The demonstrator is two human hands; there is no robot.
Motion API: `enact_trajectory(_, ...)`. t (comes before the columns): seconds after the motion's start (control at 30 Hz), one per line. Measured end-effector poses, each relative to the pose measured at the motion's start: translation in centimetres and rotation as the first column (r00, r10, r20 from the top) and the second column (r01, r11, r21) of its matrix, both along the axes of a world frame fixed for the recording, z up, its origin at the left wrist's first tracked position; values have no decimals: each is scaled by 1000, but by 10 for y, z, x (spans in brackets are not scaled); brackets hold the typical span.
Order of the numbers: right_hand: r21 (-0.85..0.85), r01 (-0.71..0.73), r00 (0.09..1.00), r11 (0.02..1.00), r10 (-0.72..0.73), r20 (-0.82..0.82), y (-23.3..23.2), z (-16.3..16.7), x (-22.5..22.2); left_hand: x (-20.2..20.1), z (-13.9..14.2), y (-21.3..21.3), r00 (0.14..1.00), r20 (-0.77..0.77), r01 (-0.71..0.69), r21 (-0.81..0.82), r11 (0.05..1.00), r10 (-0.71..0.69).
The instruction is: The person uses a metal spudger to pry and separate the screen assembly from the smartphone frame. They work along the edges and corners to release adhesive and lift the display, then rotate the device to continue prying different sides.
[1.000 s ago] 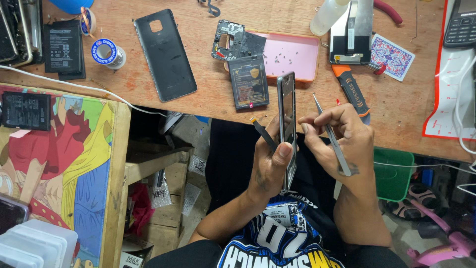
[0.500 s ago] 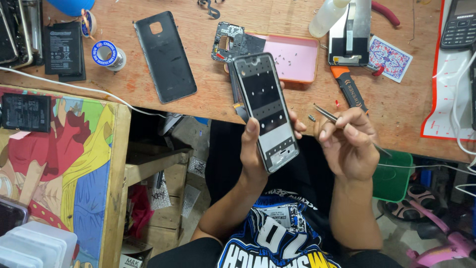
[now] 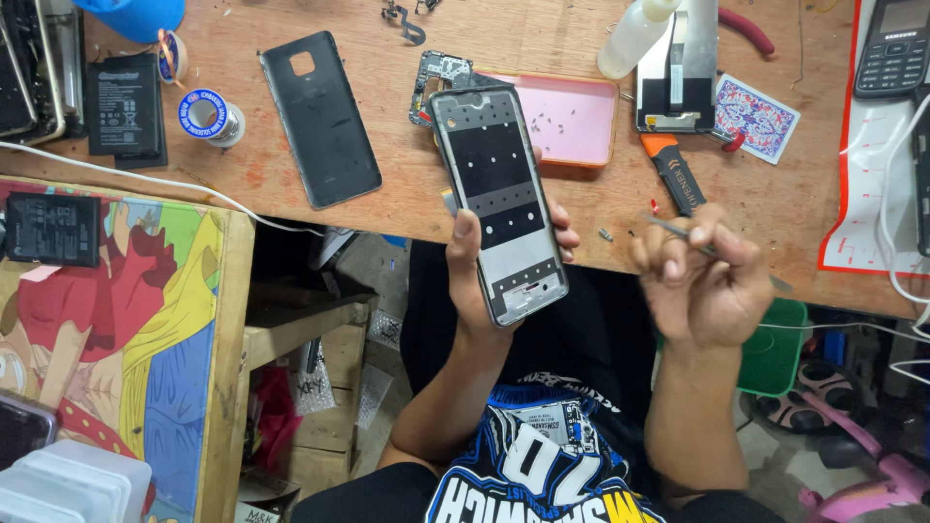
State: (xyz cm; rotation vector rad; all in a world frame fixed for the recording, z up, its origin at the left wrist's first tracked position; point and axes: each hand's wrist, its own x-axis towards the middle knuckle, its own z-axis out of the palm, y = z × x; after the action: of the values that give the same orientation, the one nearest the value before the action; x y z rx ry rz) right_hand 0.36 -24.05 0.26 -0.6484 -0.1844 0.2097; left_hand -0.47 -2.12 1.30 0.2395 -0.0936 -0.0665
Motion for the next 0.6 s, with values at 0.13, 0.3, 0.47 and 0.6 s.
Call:
enact_trajectory(0.13, -352, 252, 966, 901, -210, 153, 7, 16, -2, -9, -1, -5, 994, -100, -7, 230, 973, 31)
enact_trajectory(0.3, -684, 511, 856, 520, -233, 462, 40, 35, -8, -16, -3, -10, 991, -123, -9, 263, 965, 43)
enact_trajectory(0.47, -664, 632, 770, 399, -223, 598, 65, 43, -6, -20, -4, -12, 983, -181, 33, 224, 974, 8)
enact_trajectory(0.6, -648, 749, 660, 138, -67, 749, 68, 42, -3, -21, -2, -15, 978, -210, 33, 220, 975, 14)
